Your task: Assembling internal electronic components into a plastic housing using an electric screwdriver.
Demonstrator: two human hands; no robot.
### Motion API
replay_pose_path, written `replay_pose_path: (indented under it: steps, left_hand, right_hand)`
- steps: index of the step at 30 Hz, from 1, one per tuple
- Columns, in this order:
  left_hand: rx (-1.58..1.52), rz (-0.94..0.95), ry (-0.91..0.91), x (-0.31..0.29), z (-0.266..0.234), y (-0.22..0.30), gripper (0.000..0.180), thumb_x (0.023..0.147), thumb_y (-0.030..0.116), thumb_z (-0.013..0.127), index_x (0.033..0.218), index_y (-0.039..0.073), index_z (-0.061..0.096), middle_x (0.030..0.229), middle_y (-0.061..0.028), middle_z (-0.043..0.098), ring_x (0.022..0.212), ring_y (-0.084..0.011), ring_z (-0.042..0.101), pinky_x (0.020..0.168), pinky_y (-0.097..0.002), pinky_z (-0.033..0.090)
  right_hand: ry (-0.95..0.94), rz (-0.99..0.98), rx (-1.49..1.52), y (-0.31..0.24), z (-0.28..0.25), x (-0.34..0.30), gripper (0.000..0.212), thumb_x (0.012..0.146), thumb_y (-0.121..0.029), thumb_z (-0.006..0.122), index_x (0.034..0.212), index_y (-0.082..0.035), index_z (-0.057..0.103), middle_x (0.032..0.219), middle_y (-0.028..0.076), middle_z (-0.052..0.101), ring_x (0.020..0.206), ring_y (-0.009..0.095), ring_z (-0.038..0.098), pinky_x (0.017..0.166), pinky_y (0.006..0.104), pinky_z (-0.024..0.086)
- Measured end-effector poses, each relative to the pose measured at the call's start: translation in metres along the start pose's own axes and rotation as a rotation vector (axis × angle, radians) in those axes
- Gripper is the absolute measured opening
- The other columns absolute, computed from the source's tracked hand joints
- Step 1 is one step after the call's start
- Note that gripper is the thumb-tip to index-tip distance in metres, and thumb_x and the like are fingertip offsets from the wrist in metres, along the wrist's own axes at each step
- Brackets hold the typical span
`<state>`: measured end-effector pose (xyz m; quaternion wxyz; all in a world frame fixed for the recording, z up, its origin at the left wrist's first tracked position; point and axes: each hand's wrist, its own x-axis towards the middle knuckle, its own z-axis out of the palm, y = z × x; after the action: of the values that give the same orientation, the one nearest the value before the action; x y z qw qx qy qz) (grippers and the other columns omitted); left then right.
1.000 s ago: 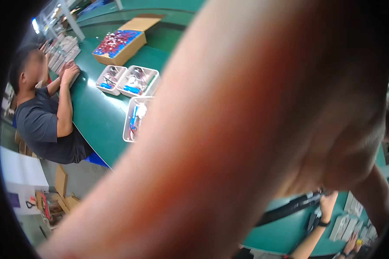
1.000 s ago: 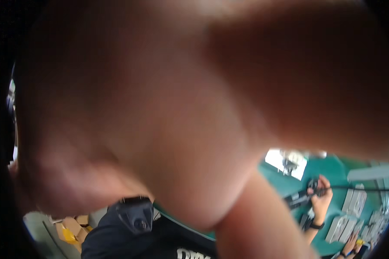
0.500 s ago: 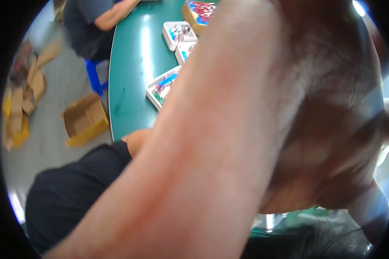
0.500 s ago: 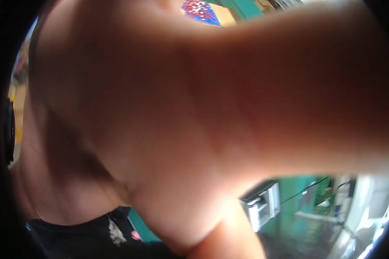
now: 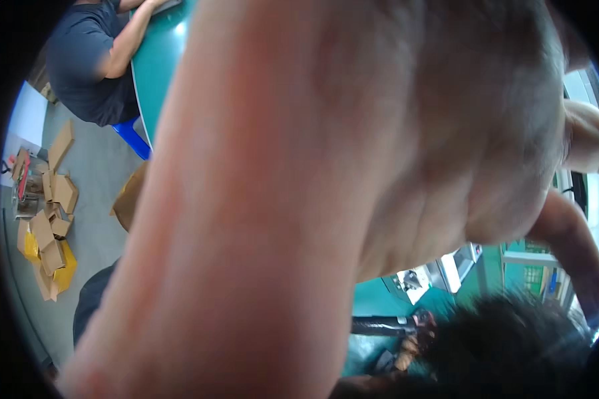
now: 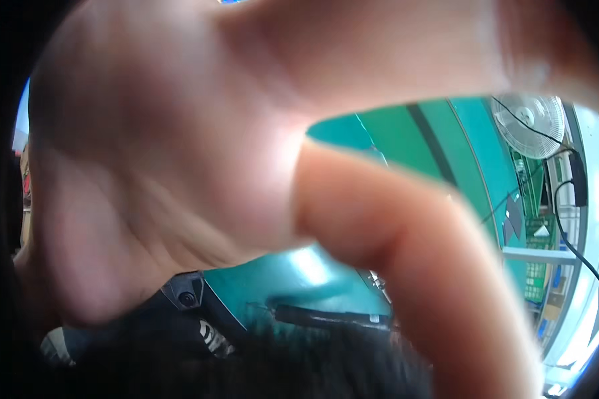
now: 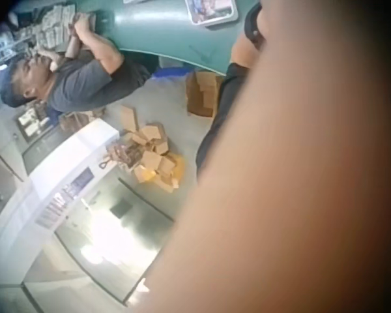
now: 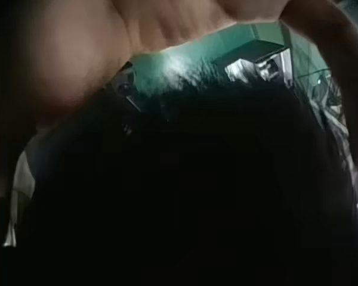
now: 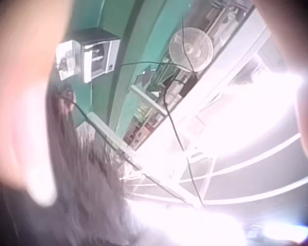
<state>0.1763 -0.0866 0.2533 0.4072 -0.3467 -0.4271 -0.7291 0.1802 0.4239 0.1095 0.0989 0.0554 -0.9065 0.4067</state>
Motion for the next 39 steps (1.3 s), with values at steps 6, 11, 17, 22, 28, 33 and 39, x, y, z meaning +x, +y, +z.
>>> replay_pose_path:
  steps: [6,11,17,22,28,33,39]
  left_hand:
    - [0.296,-0.043,-0.044,-0.017,-0.015,0.031,0.073,0.078,0.012,0.071,0.141,0.002,0.035,0.134,-0.0157,0.049,0.117,-0.0251,0.054,0.095,-0.0399,0.046]
    - [0.531,-0.135,-0.039,-0.025,-0.007,0.072,0.074,0.077,0.011,0.071,0.141,0.002,0.034,0.135,-0.0153,0.048,0.117,-0.0246,0.054,0.096,-0.0386,0.045]
    - [0.575,-0.186,-0.023,-0.027,-0.010,0.051,0.076,0.076,0.009,0.071,0.142,0.002,0.033,0.136,-0.0149,0.048,0.118,-0.0241,0.054,0.098,-0.0370,0.044]
    - [0.760,-0.317,0.052,-0.065,-0.006,0.112,0.078,0.075,0.008,0.071,0.142,0.003,0.032,0.137,-0.0146,0.047,0.118,-0.0237,0.053,0.099,-0.0356,0.043]
    - [0.795,0.012,-0.371,-0.084,-0.093,0.098,0.064,0.081,0.002,0.071,0.138,0.001,0.041,0.133,-0.0120,0.049,0.119,-0.0209,0.055,0.100,-0.0346,0.046]
    - [0.723,-0.358,0.265,-0.077,0.010,0.127,0.128,0.056,0.033,0.098,0.151,0.003,0.018,0.141,-0.0256,0.044,0.112,-0.0298,0.063,0.093,-0.0361,0.055]
    - [0.777,-0.348,0.276,-0.083,0.029,0.086,0.119,0.060,0.030,0.095,0.149,0.002,0.023,0.142,-0.0252,0.044,0.115,-0.0310,0.061,0.095,-0.0386,0.053]
  right_hand:
    - [0.005,-0.040,0.033,0.077,0.041,0.008,0.050,0.083,0.003,0.074,0.128,0.006,0.052,0.091,0.009,0.064,0.078,0.013,0.061,0.075,0.0272,0.050]
    - [-0.003,0.049,0.239,0.016,0.048,0.009,0.055,0.088,0.000,0.072,0.137,0.002,0.048,0.094,0.006,0.061,0.079,0.011,0.056,0.070,0.0245,0.046]
    - [0.149,-0.015,0.027,0.022,0.015,0.019,0.045,0.095,-0.007,0.066,0.136,0.001,0.050,0.096,0.006,0.061,0.075,0.012,0.055,0.068,0.0240,0.045]
    - [0.120,-0.030,0.003,0.009,0.007,-0.010,0.033,0.102,-0.015,0.058,0.129,0.004,0.054,0.086,0.006,0.062,0.067,0.012,0.055,0.065,0.0252,0.046]
    - [-0.421,0.063,0.272,-0.032,0.003,-0.047,0.040,0.107,-0.032,0.048,0.106,0.007,0.060,0.070,0.008,0.062,0.064,0.016,0.060,0.066,0.0277,0.049]
    - [-0.677,-0.088,0.306,-0.040,0.026,-0.039,0.040,0.108,-0.032,0.045,0.107,0.006,0.058,0.073,0.007,0.061,0.068,0.016,0.062,0.063,0.0295,0.053]
    - [-0.579,0.152,0.232,-0.034,0.057,-0.032,0.031,0.100,-0.027,0.061,0.100,0.004,0.061,0.076,0.007,0.065,0.069,0.015,0.061,0.065,0.0281,0.049]
